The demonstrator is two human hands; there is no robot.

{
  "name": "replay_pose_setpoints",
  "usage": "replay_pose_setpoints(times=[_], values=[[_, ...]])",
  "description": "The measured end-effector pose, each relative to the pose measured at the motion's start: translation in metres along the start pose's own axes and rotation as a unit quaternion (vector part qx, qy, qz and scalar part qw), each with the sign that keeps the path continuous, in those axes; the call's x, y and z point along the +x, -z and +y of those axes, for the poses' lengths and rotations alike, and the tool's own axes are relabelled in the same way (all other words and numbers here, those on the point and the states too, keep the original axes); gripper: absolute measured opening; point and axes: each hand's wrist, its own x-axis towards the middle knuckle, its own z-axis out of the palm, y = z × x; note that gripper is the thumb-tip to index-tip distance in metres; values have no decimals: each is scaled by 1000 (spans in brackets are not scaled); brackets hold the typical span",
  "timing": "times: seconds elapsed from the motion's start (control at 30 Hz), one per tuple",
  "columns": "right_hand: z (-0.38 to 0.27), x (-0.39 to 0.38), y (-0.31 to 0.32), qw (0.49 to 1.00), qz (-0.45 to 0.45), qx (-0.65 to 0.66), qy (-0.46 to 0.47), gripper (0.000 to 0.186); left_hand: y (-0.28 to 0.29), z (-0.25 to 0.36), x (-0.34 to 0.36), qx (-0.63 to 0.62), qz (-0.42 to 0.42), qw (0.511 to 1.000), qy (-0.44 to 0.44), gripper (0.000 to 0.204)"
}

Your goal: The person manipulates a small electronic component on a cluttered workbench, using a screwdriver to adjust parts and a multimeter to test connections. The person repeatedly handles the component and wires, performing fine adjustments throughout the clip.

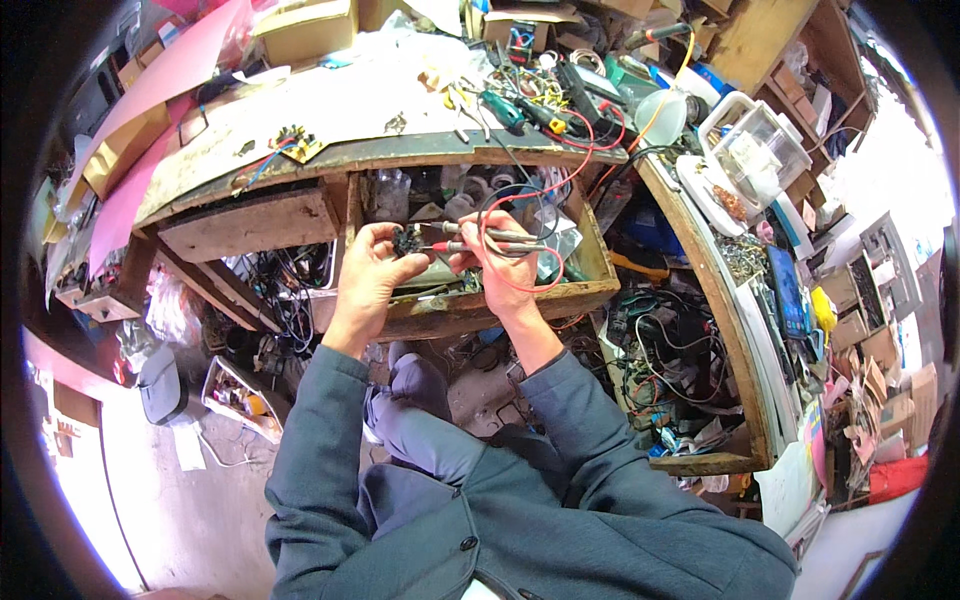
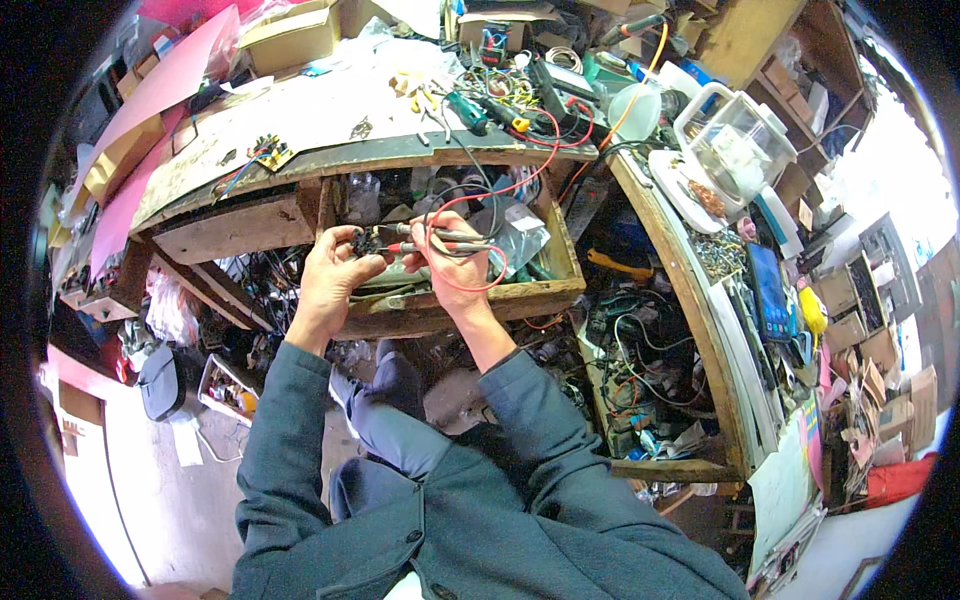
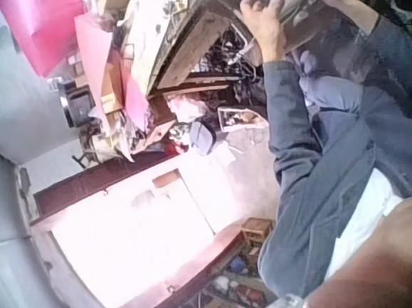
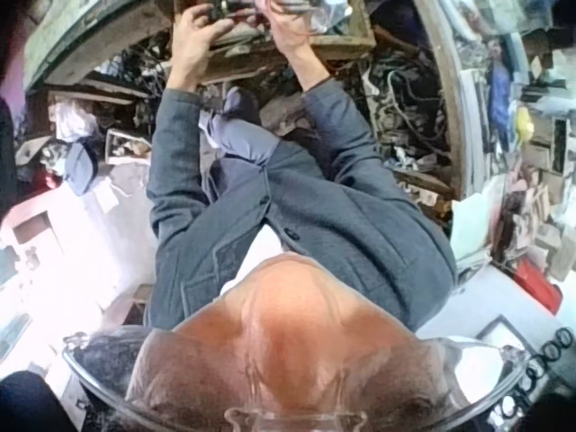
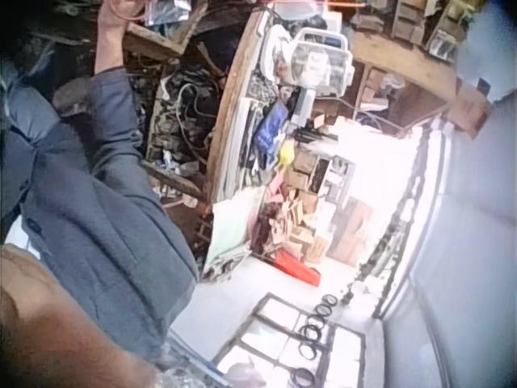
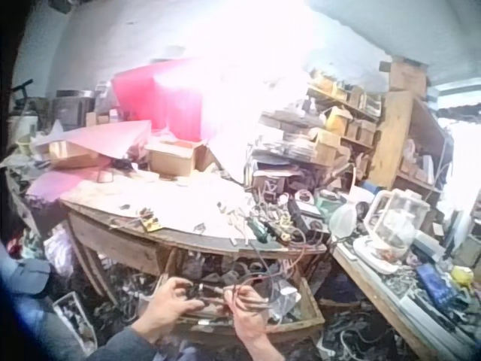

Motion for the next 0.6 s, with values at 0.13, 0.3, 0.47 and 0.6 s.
replay_pose_setpoints(times=[0.13,0.3,0.47,0.6], values=[[-1,-1,-1,1000,-10,11,13,11,-1,0,0,-16,2,1000,6,53],[2,2,3,1000,-13,1,-1,12,-1,-1,1,-16,-8,1000,-1,52],[-2,2,1,1000,-3,2,-18,12,-3,2,-1,-6,-1,1000,0,54],[-2,2,-1,1000,-3,-22,-3,15,0,-3,1,17,-4,1000,-19,54]])
